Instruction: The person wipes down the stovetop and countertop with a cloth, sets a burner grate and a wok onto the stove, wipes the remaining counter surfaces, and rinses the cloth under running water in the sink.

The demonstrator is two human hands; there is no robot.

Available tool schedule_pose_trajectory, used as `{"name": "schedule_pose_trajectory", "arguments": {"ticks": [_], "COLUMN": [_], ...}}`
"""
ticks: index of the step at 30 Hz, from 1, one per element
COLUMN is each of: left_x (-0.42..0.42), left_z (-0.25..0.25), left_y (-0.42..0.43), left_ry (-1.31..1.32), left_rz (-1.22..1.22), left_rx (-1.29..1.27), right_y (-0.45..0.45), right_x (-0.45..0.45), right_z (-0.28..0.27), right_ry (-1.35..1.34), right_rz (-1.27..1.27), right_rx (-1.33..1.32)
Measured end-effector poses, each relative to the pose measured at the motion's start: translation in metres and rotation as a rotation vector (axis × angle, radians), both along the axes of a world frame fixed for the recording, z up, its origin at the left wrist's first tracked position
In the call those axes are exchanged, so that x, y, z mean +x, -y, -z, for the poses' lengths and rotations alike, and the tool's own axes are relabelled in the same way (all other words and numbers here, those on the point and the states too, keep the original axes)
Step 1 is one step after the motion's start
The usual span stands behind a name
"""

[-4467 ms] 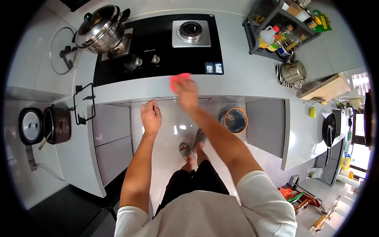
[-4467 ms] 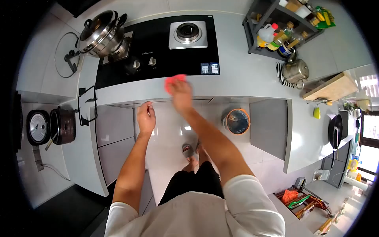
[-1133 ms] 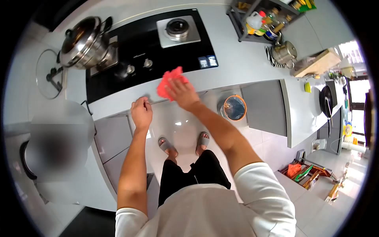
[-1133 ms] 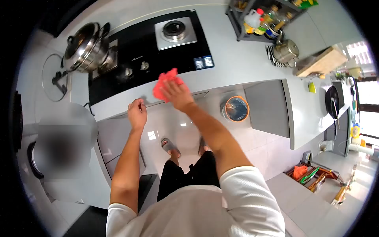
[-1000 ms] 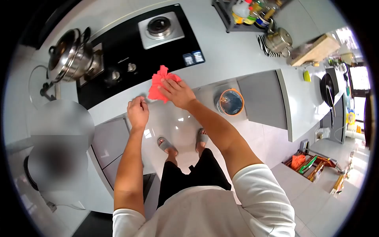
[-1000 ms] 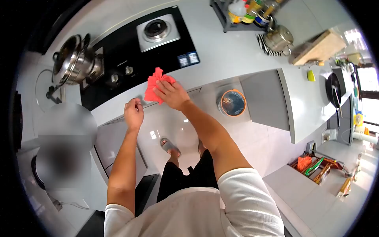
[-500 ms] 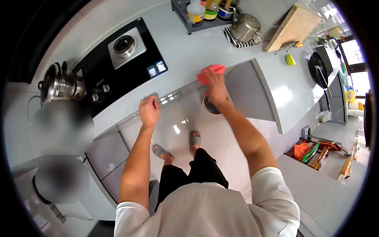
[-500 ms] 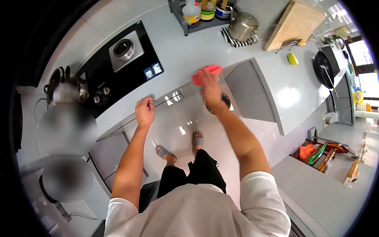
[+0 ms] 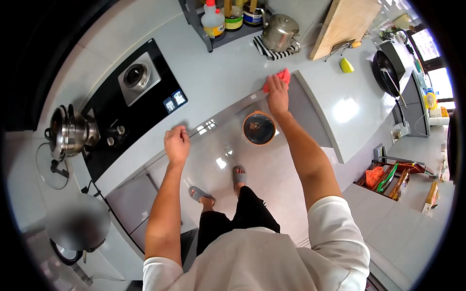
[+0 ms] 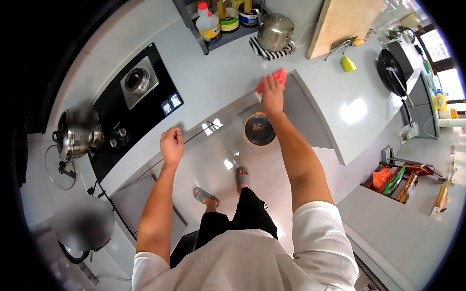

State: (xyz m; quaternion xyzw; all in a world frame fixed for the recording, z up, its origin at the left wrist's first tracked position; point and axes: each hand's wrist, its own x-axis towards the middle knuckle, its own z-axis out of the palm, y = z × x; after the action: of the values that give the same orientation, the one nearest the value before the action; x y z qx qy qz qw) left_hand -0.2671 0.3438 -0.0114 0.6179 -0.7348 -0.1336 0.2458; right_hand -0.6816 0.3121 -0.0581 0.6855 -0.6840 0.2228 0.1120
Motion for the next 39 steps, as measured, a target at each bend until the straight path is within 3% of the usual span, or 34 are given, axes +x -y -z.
{"name": "schedule_pose_trajectory", "arguments": {"ticks": [1,4,6,7,11,15,18,19,21,23,25,26,33,37,38,39], "left_x": [-0.007,-0.035,-0.051,-0.058,-0.083,-0.102,-0.114,-0.118,-0.122,-0.122,-0.117,-0.114,-0.071,-0.038,-0.03,-0.02], "left_z": [0.0,0.0,0.004,0.007,0.015,0.015,0.016,0.014,0.009,-0.003,-0.01,-0.011,-0.036,-0.069,-0.078,-0.086], "left_y": [0.002,0.013,0.023,0.028,0.04,0.046,0.046,0.048,0.048,0.05,0.05,0.05,0.046,0.043,0.039,0.033], "left_ry": [-0.007,-0.014,0.001,0.007,0.0,0.001,-0.066,-0.077,-0.081,-0.074,-0.068,-0.072,-0.051,0.013,0.01,0.009], "left_rz": [0.004,0.041,0.077,0.11,0.168,0.208,0.191,0.205,0.206,0.226,0.212,0.198,0.105,0.079,0.088,0.09], "left_rx": [0.004,0.007,0.004,-0.037,-0.051,-0.028,0.0,-0.006,-0.01,0.008,0.003,-0.002,0.002,-0.145,-0.16,-0.172], "right_y": [0.002,0.03,0.05,0.045,0.062,0.04,0.012,0.004,0.006,0.025,0.071,0.082,0.033,-0.014,-0.027,-0.033], "right_x": [-0.006,0.029,0.075,0.096,0.087,-0.006,-0.037,-0.037,-0.032,-0.026,-0.027,-0.015,0.165,0.186,0.177,0.165], "right_z": [-0.012,-0.019,-0.008,-0.017,0.0,0.001,0.001,-0.007,-0.022,-0.045,0.023,0.024,0.009,0.019,-0.025,-0.036], "right_ry": [0.219,0.546,0.301,-0.059,0.029,0.119,0.269,0.595,0.929,1.482,1.472,1.479,1.289,1.153,1.354,1.381], "right_rz": [0.196,-0.148,-0.358,-0.357,-0.377,0.119,0.178,0.358,0.526,0.848,0.885,0.903,0.583,0.5,0.513,0.463], "right_rx": [-0.026,-0.06,-0.078,0.015,0.076,0.061,-0.104,-0.136,-0.159,-0.08,-0.099,-0.088,0.331,0.463,0.489,0.481]}}
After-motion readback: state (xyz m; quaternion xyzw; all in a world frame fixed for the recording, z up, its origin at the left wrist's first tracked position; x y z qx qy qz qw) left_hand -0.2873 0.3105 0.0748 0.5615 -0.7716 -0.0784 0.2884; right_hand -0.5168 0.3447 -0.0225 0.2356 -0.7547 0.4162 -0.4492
